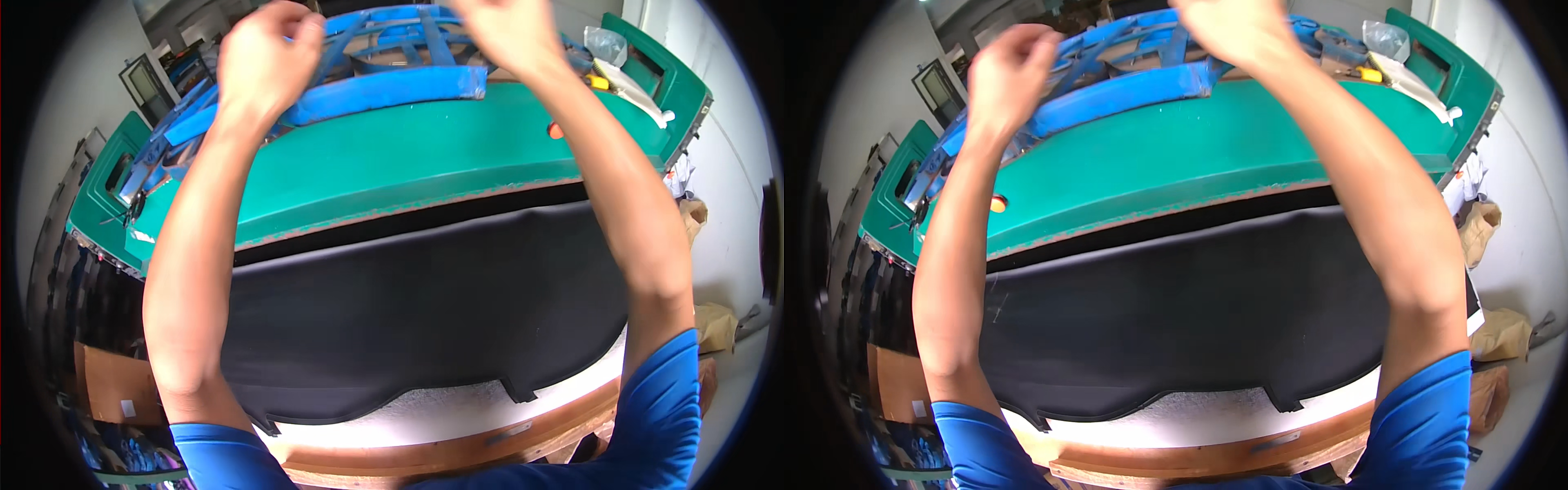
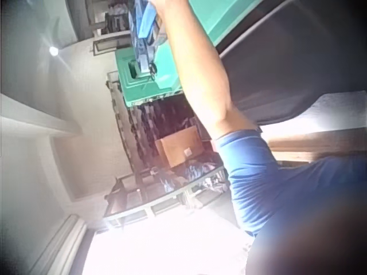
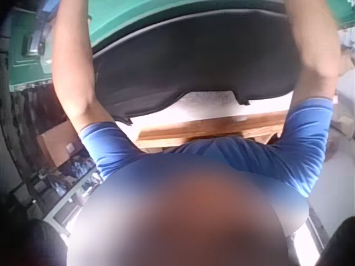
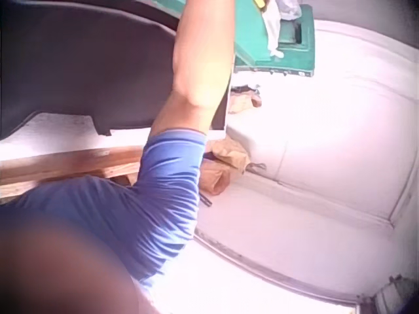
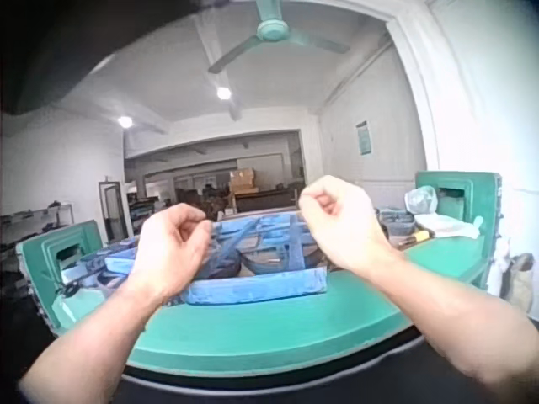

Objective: Repair a handheld controller using a screwdriver and then use a die-cutting machine to cut material into specific shapes.

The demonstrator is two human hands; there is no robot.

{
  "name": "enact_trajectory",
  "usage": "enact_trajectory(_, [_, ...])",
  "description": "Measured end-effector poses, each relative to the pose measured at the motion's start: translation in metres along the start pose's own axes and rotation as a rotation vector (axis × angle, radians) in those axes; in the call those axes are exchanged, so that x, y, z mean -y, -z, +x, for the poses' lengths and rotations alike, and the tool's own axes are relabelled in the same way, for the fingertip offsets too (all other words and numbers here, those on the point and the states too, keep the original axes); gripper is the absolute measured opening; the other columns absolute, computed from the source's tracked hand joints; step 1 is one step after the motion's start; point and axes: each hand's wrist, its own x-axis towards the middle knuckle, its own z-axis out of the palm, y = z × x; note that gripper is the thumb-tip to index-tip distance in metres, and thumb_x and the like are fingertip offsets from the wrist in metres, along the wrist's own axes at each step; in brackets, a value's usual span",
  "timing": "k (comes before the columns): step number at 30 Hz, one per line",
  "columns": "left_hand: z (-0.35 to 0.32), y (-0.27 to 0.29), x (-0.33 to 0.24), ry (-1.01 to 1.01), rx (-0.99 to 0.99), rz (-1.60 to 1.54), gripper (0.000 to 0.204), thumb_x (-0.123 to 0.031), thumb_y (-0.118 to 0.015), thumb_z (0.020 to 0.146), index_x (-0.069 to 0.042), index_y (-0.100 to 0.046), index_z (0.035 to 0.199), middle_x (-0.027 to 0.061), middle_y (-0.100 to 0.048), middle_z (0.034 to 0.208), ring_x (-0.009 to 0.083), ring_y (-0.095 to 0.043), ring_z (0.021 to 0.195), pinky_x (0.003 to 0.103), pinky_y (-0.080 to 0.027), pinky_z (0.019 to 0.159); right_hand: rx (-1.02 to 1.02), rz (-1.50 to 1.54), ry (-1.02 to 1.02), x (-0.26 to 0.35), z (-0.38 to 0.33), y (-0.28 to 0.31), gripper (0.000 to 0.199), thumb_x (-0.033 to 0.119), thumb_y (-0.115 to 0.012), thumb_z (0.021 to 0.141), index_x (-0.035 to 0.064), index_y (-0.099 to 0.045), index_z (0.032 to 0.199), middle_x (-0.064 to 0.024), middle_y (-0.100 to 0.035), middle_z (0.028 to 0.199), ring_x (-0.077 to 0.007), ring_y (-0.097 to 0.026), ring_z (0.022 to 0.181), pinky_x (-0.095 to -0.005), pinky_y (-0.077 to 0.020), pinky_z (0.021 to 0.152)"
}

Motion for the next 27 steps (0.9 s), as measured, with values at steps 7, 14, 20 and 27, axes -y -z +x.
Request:
enact_trajectory(7, [-0.207, 0.051, -0.019, -0.019, 0.136, -0.343, 0.004, -0.005, -0.068, 0.083, -0.004, -0.066, 0.086, 0.0101, -0.065, 0.076, 0.0244, -0.064, 0.068, 0.033, -0.051, 0.061, 0.41, 0.085, -0.016, -0.086, -0.226, -0.031, 0.025, 0.0, -0.069, 0.081, 0.0, -0.061, 0.104, -0.0114, -0.064, 0.098, -0.0133, -0.053, 0.061, -0.0268, -0.0426, 0.054])
enact_trajectory(14, [-0.356, 0.086, -0.054, 0.352, 0.458, -0.266, 0.042, -0.014, -0.069, 0.081, 0.002, -0.059, 0.118, 0.0176, -0.062, 0.11, 0.0338, -0.062, 0.103, 0.04, -0.055, 0.085, 0.577, -0.162, -0.045, -0.15, -0.234, -0.129, 0.031, 0.01, -0.072, 0.08, -0.0012, -0.065, 0.109, -0.0179, -0.066, 0.099, -0.0285, -0.067, 0.083, -0.0344, -0.0526, 0.077])
enact_trajectory(20, [-0.383, 0.114, -0.053, 0.47, 0.49, -0.217, 0.048, -0.014, -0.07, 0.078, 0.004, -0.056, 0.12, 0.0203, -0.06, 0.11, 0.0359, -0.059, 0.106, 0.042, -0.051, 0.091, 0.634, -0.037, -0.115, -0.211, -0.23, -0.121, 0.03, 0.008, -0.071, 0.081, -0.0018, -0.045, 0.07, -0.0089, -0.043, 0.067, -0.0193, -0.043, 0.062, -0.0379, -0.0394, 0.06])
enact_trajectory(27, [-0.38, 0.134, -0.063, 0.538, 0.474, -0.144, 0.069, -0.015, -0.074, 0.075, 0.006, -0.044, 0.134, 0.0239, -0.054, 0.123, 0.0383, -0.057, 0.112, 0.043, -0.051, 0.094, 0.595, 0.025, 0.01, -0.048, -0.236, -0.062, 0.043, 0.012, -0.067, 0.089, 0.0084, -0.028, 0.07, 0.0036, -0.023, 0.068, -0.0063, -0.025, 0.059, -0.0291, -0.0233, 0.051])
